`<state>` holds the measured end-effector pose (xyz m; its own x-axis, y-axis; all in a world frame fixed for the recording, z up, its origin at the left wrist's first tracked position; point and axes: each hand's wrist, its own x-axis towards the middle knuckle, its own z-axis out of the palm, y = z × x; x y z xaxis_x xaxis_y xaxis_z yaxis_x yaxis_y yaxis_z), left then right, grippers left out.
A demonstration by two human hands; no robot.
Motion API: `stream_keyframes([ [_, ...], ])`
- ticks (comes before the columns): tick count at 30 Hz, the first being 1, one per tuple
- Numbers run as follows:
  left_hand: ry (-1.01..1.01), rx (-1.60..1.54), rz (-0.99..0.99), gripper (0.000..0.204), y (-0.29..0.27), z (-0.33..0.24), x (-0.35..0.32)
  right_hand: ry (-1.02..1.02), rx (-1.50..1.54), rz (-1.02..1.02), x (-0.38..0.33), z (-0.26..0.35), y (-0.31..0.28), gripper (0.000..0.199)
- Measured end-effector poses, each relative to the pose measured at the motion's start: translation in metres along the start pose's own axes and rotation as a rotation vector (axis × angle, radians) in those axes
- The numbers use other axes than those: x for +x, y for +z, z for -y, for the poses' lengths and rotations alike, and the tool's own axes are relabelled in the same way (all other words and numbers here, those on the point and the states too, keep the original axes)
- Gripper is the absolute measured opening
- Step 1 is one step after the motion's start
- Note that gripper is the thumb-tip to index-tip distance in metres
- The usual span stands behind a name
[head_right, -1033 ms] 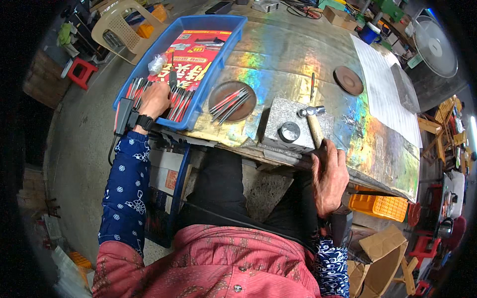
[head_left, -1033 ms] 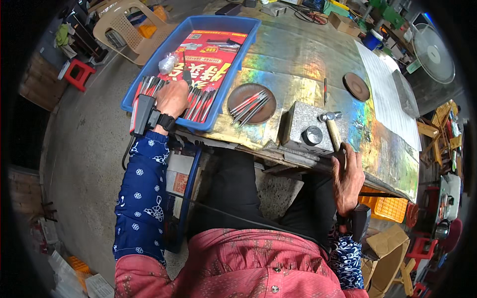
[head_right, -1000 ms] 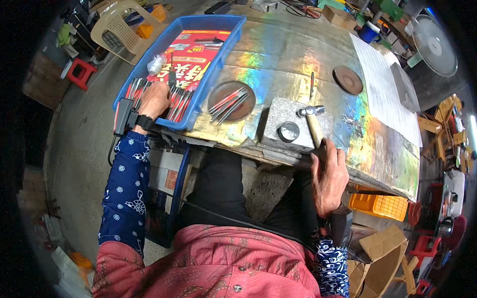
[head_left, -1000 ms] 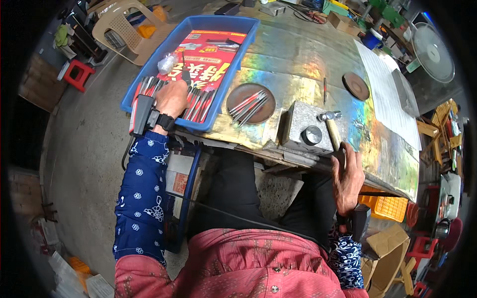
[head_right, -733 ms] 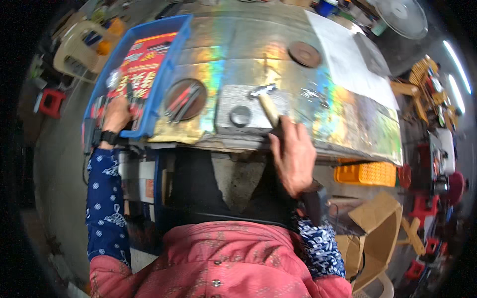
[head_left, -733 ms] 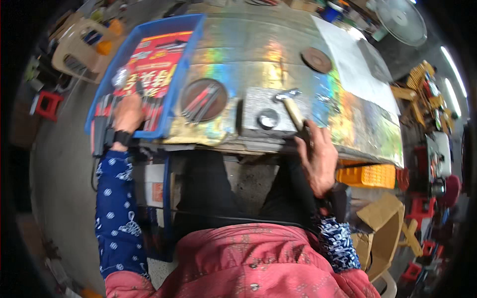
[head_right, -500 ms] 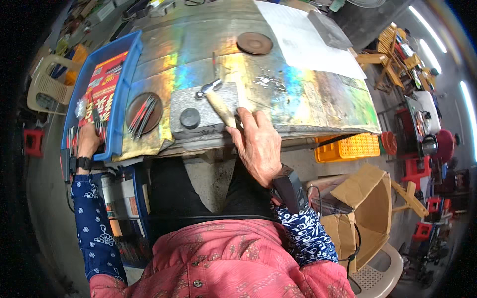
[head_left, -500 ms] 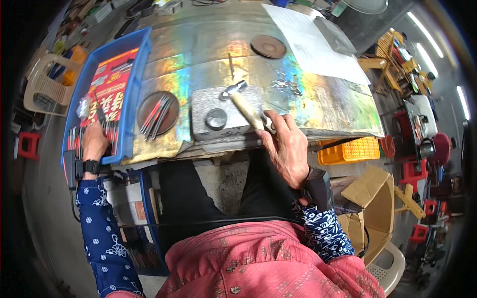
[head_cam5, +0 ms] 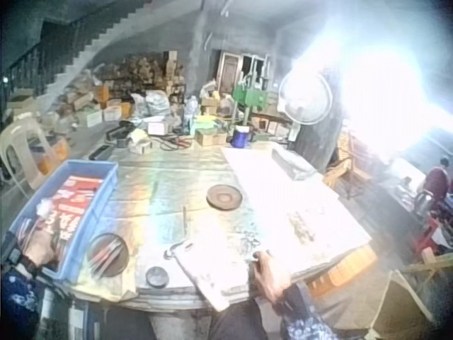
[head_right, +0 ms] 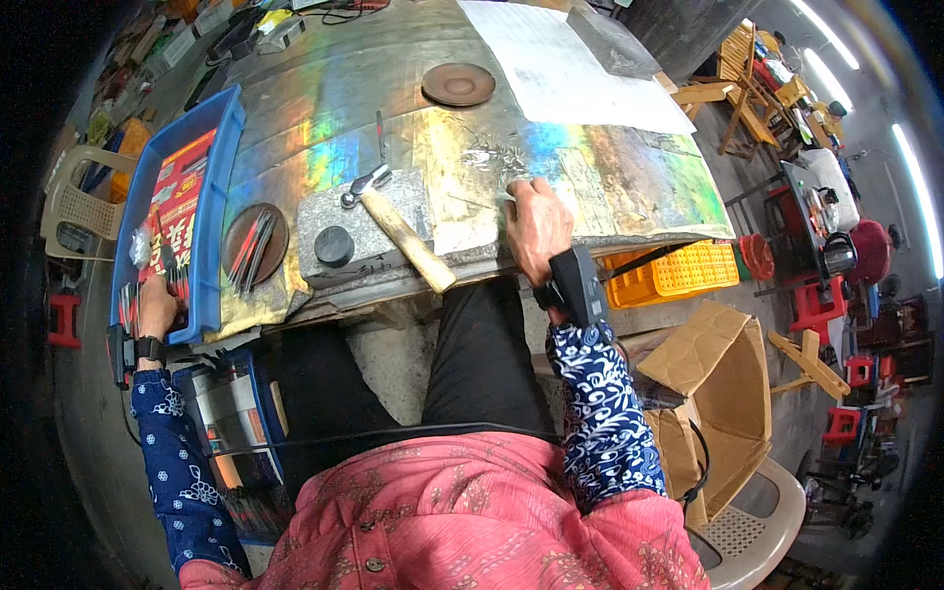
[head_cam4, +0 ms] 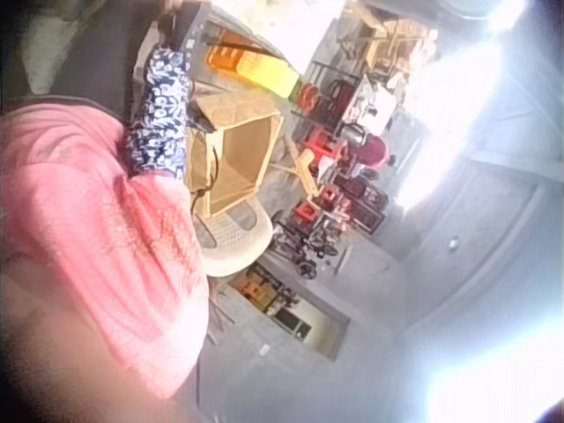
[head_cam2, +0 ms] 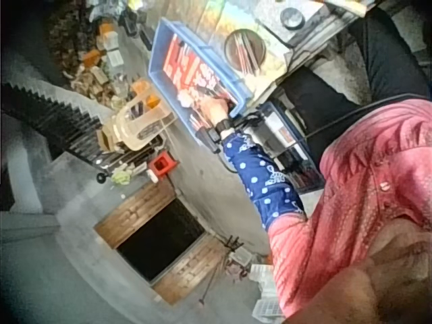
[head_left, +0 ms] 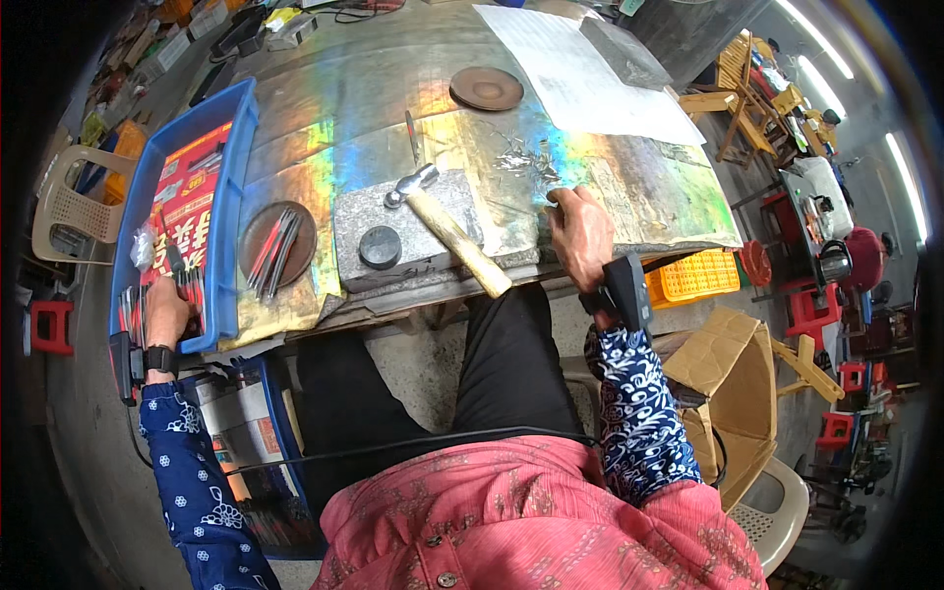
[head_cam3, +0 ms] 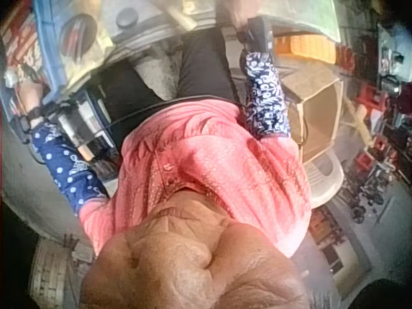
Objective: The person repeatedly picks small metal rods from a blue tray, places them on a metal block, and strikes them with a hammer. Finished rods are set aside on the table. The person continues this cycle throughout the clip.
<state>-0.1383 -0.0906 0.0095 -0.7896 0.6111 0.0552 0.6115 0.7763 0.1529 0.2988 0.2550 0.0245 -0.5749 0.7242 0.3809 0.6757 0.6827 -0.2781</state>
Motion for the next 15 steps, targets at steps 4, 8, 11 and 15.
stream_keyframes([
  [4,-0.174,-0.221,0.139,0.020,-0.003,-0.003,0.001,-0.034,-0.067,0.089,0.013,-0.011,0.011,0.013],
  [8,-0.206,-0.285,0.195,0.019,-0.003,0.000,0.002,-0.064,-0.126,0.089,0.021,-0.017,0.024,0.009],
  [11,-0.176,-0.246,0.140,0.018,0.001,0.002,0.000,-0.131,-0.176,0.033,0.025,-0.020,0.032,0.006],
  [15,0.100,0.045,-0.124,0.014,0.002,0.003,-0.004,-0.283,-0.227,-0.024,0.034,-0.024,0.038,0.002],
])
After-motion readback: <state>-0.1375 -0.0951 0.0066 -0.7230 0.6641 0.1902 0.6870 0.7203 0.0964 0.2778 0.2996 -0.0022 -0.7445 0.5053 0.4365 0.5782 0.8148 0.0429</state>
